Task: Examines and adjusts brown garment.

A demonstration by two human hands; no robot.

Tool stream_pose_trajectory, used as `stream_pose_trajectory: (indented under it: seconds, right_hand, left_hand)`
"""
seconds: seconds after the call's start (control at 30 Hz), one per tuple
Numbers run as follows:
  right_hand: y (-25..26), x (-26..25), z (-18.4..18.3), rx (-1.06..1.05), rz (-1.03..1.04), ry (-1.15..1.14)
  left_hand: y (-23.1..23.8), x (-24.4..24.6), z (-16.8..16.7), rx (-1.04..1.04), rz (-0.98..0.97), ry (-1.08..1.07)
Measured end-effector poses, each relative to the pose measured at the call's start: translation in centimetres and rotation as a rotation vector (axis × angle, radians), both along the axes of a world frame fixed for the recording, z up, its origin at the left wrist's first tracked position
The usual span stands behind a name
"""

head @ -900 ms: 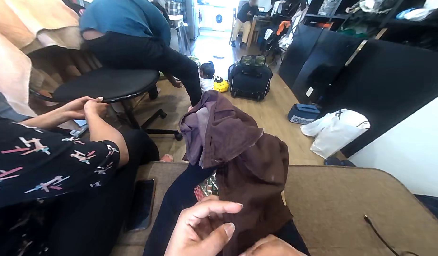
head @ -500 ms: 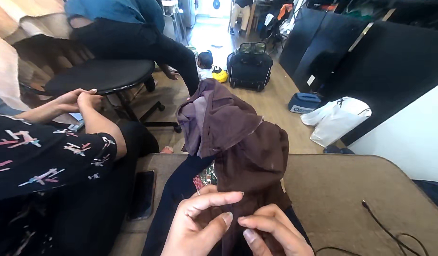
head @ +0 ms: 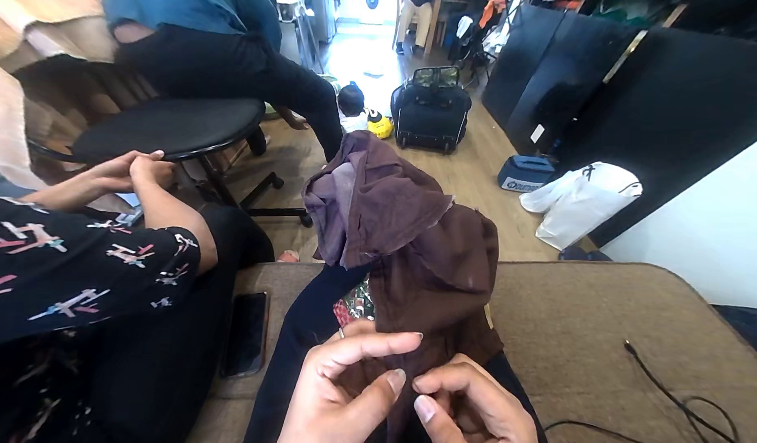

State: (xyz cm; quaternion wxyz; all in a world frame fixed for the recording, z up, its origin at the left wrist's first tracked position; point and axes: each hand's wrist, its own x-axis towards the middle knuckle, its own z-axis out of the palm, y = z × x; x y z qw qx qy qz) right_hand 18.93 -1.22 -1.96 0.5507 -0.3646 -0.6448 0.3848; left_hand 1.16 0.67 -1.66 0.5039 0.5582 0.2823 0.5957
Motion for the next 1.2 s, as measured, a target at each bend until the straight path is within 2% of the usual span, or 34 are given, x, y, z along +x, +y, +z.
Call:
stream_pose_trajectory:
  seconds: [0.23,0.4,0.63,0.8,1.2]
  right_hand:
    - [0.1,0.0,-0.1,0.002,0.010,0.019]
    - [0.6,0.2,-0.5,0.036,-0.001,-0.005]
    - [0.5,0.1,-0.5,-0.024,0.014,0.036]
    - [0.6,-0.1,-0.4,-0.036,0.030,0.068]
    - [0.1,-0.9,-0.8,-0.137,0.114,0.218]
  left_hand:
    - [-0.2,-0.1,0.3,-0.005,-0.002,0.025]
    - [0.1,-0.3,0.4,-0.019,-0.097,-0.001]
    - [0.2,-0.3,0.6,-0.013,-0.143,0.039]
    - [-0.1,0.4,0.7,-0.081,-0.089,-0.060]
    - [-0.1,1.6,-0.2,-0.081,0.041,-0.158]
